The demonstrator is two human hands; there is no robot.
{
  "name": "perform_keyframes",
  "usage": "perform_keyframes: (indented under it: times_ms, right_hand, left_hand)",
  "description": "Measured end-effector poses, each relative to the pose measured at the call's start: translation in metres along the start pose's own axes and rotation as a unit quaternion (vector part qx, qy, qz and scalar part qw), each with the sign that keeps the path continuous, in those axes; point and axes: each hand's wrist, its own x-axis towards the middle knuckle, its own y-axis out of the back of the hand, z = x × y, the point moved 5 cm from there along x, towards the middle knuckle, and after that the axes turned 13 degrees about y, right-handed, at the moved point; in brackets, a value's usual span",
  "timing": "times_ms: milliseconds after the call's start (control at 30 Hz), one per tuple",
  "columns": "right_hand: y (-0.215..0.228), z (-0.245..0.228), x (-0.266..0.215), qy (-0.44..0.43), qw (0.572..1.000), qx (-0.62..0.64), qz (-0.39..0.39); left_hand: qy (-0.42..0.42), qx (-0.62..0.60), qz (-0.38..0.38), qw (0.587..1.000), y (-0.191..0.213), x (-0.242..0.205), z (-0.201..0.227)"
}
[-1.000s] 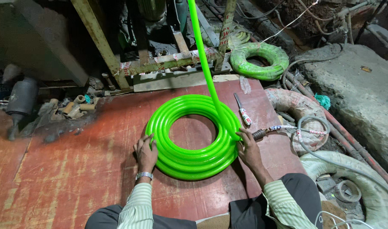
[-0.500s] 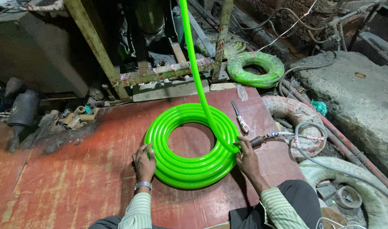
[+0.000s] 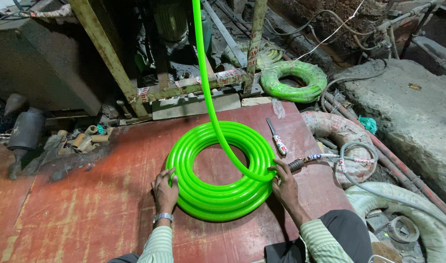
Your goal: The person coils a green hose on a flat wooden surface, using their hands to guide the hose into a circular shape while another person assists by holding the loose end.
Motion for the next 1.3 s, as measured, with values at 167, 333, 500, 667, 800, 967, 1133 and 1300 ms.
perform_keyframes:
  times_ms: [167, 333, 500, 667, 800, 967, 1133, 1300]
  right_hand:
    - [0.004, -0.008, 0.001, -0.011, 1.0, 0.017, 0.008]
    - [0.005, -0.006, 0.002, -0.017, 0.999, 0.029, 0.021]
    - [0.005, -0.004, 0.001, -0.012, 0.998, 0.057, 0.029]
    - [0.0, 0.01, -0.001, -0.016, 0.995, 0.092, 0.04]
    - [-0.001, 0.013, 0.0, -0.022, 0.99, 0.134, 0.049]
    - [0.0, 0.011, 0.002, -0.027, 0.988, 0.136, 0.073]
    - [0.0, 0.004, 0.005, -0.006, 0.994, 0.078, 0.079]
    - [0.006, 0.008, 0.007, -0.069, 0.994, 0.065, 0.058]
  left_hand:
    - [0.0, -0.004, 0.017, 1.0, 0.0, -0.001, 0.002]
    - [-0.005, 0.002, 0.033, 0.999, -0.005, 0.0, -0.003]
    - [0.004, 0.011, 0.041, 0.999, 0.0, -0.006, -0.001]
    - [-0.056, 0.036, 0.1, 0.993, 0.017, -0.024, 0.031]
    - [-0.075, -0.022, 0.019, 0.997, 0.046, -0.037, 0.092]
    - [-0.001, -0.244, -0.253, 0.936, 0.04, -0.071, 0.142]
    - [0.082, -0.453, -0.392, 0.797, 0.041, -0.11, 0.18]
    - [0.068, -0.486, -0.393, 0.778, 0.037, -0.115, 0.168]
